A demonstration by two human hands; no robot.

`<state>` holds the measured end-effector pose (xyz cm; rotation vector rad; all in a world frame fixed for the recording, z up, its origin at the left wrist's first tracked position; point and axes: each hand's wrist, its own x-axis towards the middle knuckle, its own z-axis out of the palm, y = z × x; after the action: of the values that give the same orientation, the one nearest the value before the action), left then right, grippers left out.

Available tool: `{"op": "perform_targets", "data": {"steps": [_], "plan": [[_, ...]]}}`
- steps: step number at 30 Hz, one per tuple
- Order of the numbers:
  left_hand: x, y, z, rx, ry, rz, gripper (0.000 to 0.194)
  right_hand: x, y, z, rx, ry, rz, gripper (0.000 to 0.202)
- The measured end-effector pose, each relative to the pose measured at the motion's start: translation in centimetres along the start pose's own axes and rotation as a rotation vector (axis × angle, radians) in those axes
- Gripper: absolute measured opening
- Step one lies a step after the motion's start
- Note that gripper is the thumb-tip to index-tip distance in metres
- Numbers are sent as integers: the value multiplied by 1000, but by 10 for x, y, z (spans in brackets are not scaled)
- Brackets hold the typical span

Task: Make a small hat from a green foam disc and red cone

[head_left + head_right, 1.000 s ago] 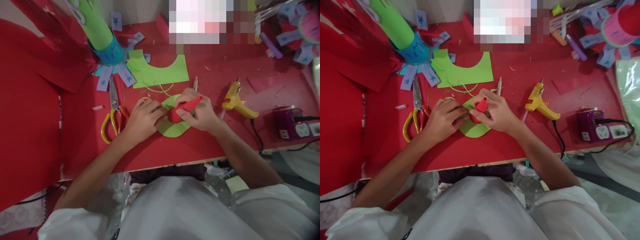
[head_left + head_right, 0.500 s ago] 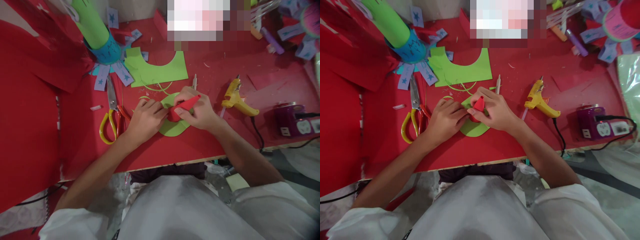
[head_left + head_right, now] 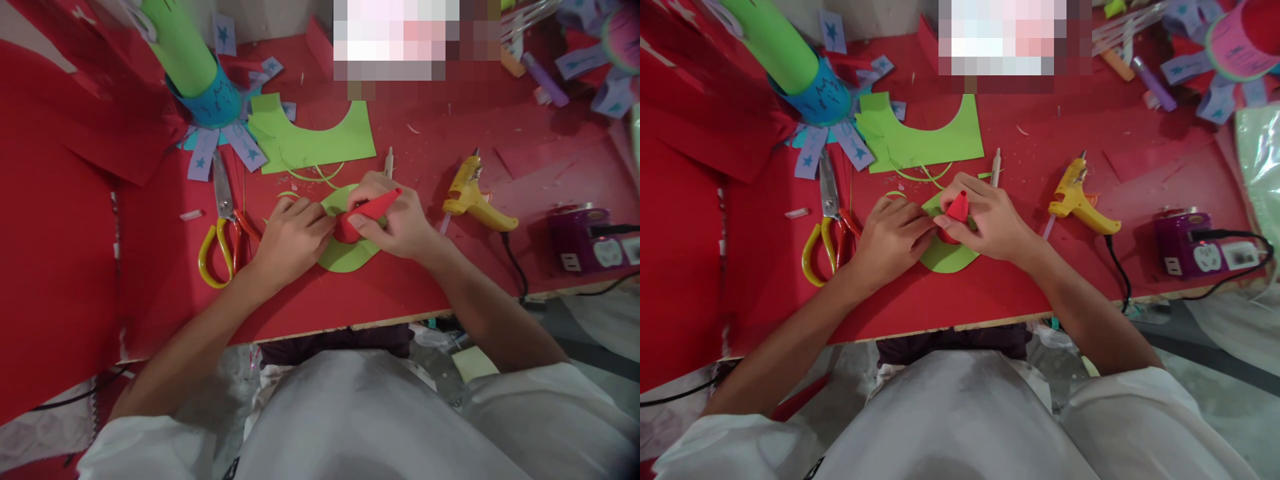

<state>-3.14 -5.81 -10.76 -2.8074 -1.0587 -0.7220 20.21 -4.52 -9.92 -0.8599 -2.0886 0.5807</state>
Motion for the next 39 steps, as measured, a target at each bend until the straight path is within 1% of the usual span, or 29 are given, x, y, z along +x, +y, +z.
{"op": "perform_targets", "data": {"steps": [2, 7, 9, 18, 24, 27, 31, 36, 39], "plan": [[0, 0, -1, -3, 8, 8, 20, 0, 0, 0, 0, 0, 10, 32], [1, 2, -3, -25, -64, -41, 22, 0, 0, 0, -6, -10, 30, 35], [1, 2, -2, -36, -75, -54, 23, 0, 0, 0, -9, -11, 30, 35], [2, 3, 1, -48, -76, -66, 24, 0, 0, 1, -6, 5, 0, 31], [3, 4, 2, -34, -45, -73, 17, 0, 0, 1, -5, 6, 3, 33], [3, 4, 0, -40, -60, -106, 15, 0, 0, 1, -7, 3, 19, 34], [2, 4, 0, -46, -40, -146, 12, 0, 0, 1, -19, 5, 17, 33], [2, 2, -4, -104, -21, -259, 10, 0, -1, 0, -9, -6, 30, 34], [2, 2, -7, -127, -16, -284, 14, 0, -1, -1, -5, -8, 26, 34]]}}
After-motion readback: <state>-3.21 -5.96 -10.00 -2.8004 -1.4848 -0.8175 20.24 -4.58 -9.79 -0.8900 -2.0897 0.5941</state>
